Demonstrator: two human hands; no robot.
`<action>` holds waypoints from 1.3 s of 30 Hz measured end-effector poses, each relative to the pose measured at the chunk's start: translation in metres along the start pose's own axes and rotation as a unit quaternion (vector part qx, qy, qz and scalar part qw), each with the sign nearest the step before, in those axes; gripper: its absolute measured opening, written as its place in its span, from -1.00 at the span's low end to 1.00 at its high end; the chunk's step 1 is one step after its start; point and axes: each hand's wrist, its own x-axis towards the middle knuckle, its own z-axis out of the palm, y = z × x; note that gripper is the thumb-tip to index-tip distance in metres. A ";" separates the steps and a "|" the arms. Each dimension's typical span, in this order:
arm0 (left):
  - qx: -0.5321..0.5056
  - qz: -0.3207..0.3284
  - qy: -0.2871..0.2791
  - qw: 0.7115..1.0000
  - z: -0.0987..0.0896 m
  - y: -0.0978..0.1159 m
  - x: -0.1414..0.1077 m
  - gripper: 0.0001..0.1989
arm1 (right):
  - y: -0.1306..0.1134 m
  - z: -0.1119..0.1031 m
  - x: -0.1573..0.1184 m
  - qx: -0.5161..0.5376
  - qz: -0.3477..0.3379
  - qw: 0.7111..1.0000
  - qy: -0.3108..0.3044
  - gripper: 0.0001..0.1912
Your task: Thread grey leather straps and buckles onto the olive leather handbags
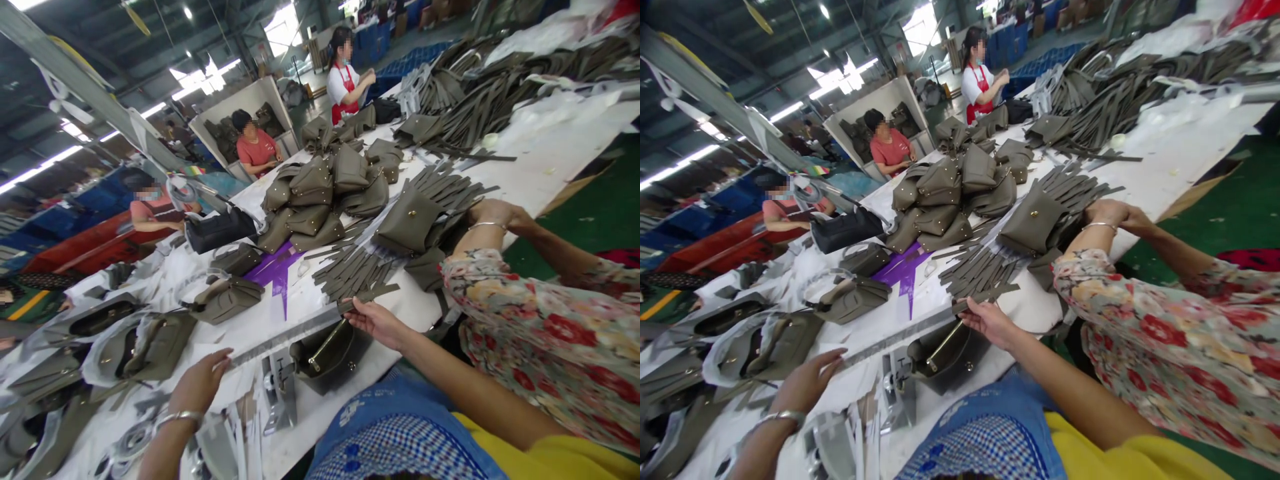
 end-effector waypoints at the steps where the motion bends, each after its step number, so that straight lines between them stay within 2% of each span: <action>1: 0.000 0.013 0.032 0.999 0.007 0.015 0.004 -0.55 | 0.003 0.002 -0.002 -0.003 -0.003 1.000 -0.002 -0.71; 3: -0.044 0.093 0.072 0.992 0.026 0.057 0.010 -0.54 | 0.010 0.008 -0.005 -0.005 -0.006 1.000 -0.009 -0.70; 4: -0.071 0.148 0.070 0.984 0.037 0.081 0.013 -0.54 | 0.014 0.011 -0.007 -0.008 -0.006 1.000 -0.012 -0.70; 7: -0.142 0.297 -0.004 0.944 0.068 0.146 0.021 -0.53 | 0.021 0.018 -0.011 -0.025 -0.002 1.000 -0.015 -0.71; 8: -0.162 0.328 -0.036 0.930 0.075 0.161 0.023 -0.51 | 0.022 0.019 -0.012 -0.035 0.001 0.999 -0.012 -0.71; 10: -0.187 0.354 -0.085 0.912 0.085 0.177 0.028 -0.53 | 0.022 0.017 -0.014 -0.071 -0.007 0.997 0.006 -0.69; 14: -0.227 0.316 -0.124 0.913 0.089 0.173 0.031 -0.65 | 0.013 0.005 -0.022 -0.117 -0.058 0.991 0.033 -0.64; 20: -0.297 0.261 -0.206 0.895 0.090 0.158 0.027 -0.57 | -0.009 -0.022 -0.028 -0.022 -0.090 0.992 0.088 -0.75; 23: -0.313 0.237 -0.216 0.894 0.090 0.155 0.026 -0.53 | -0.019 -0.038 -0.027 0.013 -0.093 0.987 0.129 -0.81; 26: -0.308 0.249 -0.218 0.892 0.085 0.151 0.026 -0.55 | -0.028 -0.049 -0.028 0.025 -0.092 0.984 0.151 -0.85; 29: -0.253 0.280 -0.161 0.912 0.082 0.145 0.024 -0.62 | -0.034 -0.053 -0.034 0.024 -0.106 0.982 0.151 -0.83; 32: -0.161 0.314 -0.030 0.935 0.087 0.138 0.021 -0.68 | -0.033 -0.054 -0.041 0.006 -0.124 0.982 0.141 -0.80; 35: -0.092 0.334 0.069 0.935 0.097 0.131 0.017 -0.58 | -0.026 -0.057 -0.047 -0.040 -0.133 0.984 0.113 -0.72; 39: -0.059 0.355 0.128 0.924 0.110 0.121 0.015 -0.54 | -0.016 -0.059 -0.054 -0.109 -0.145 0.980 0.086 -0.63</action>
